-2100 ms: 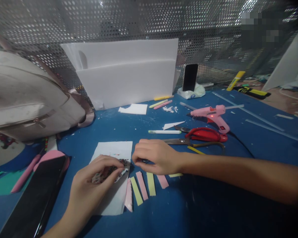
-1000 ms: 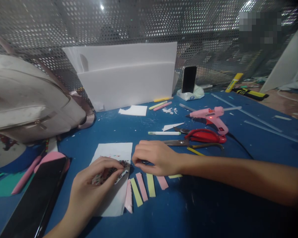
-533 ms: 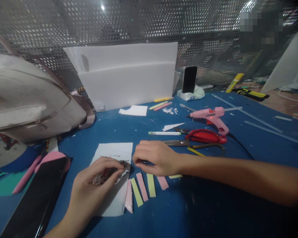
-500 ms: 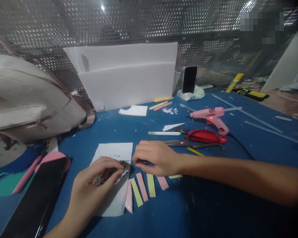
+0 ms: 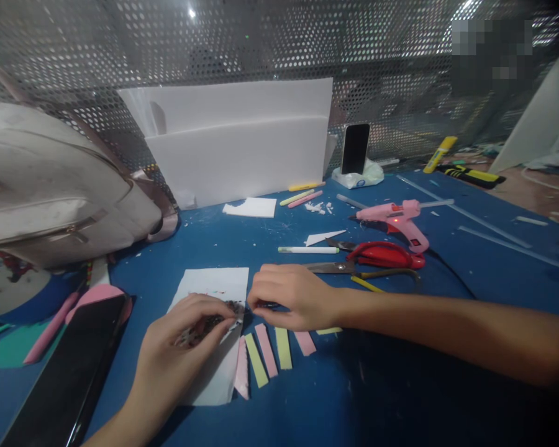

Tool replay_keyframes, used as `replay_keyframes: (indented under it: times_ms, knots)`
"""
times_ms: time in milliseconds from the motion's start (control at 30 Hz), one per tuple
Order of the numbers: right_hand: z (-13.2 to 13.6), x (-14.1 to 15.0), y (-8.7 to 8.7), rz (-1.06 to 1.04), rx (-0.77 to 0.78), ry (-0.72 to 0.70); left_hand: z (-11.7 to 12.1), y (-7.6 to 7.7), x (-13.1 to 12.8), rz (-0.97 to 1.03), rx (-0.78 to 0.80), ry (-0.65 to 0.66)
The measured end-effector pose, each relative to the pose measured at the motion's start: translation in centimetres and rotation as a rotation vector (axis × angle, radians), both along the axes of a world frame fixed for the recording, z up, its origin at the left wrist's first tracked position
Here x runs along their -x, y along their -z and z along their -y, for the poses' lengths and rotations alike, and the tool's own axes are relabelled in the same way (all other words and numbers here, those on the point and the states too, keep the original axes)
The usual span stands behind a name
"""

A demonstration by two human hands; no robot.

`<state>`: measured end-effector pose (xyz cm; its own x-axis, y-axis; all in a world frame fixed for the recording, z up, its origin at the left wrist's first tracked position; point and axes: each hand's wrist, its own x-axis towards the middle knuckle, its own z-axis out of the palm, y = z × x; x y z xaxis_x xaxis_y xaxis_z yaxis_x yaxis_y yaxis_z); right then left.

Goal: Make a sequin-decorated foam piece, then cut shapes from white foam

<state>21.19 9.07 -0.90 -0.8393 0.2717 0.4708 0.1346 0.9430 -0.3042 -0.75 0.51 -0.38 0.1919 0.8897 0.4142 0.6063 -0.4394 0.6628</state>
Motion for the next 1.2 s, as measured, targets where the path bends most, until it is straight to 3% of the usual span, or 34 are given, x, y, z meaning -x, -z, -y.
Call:
replay_keyframes:
  times_ms: [367, 667, 1200]
  knots:
    - [0.08, 0.05, -0.22, 0.013, -0.045, -0.056, -0.15, -0.48, -0.67, -0.133, -0.048, 0.101]
    - [0.11, 0.00, -0.45, 0.034, -0.036, -0.137, -0.13, -0.57, -0.74, -0.188, -0.056, 0.124]
    - [-0.10, 0.04, -0.24, 0.012, -0.029, -0.160, -0.28, -0.36, -0.50, -0.229, -0.102, 0.175]
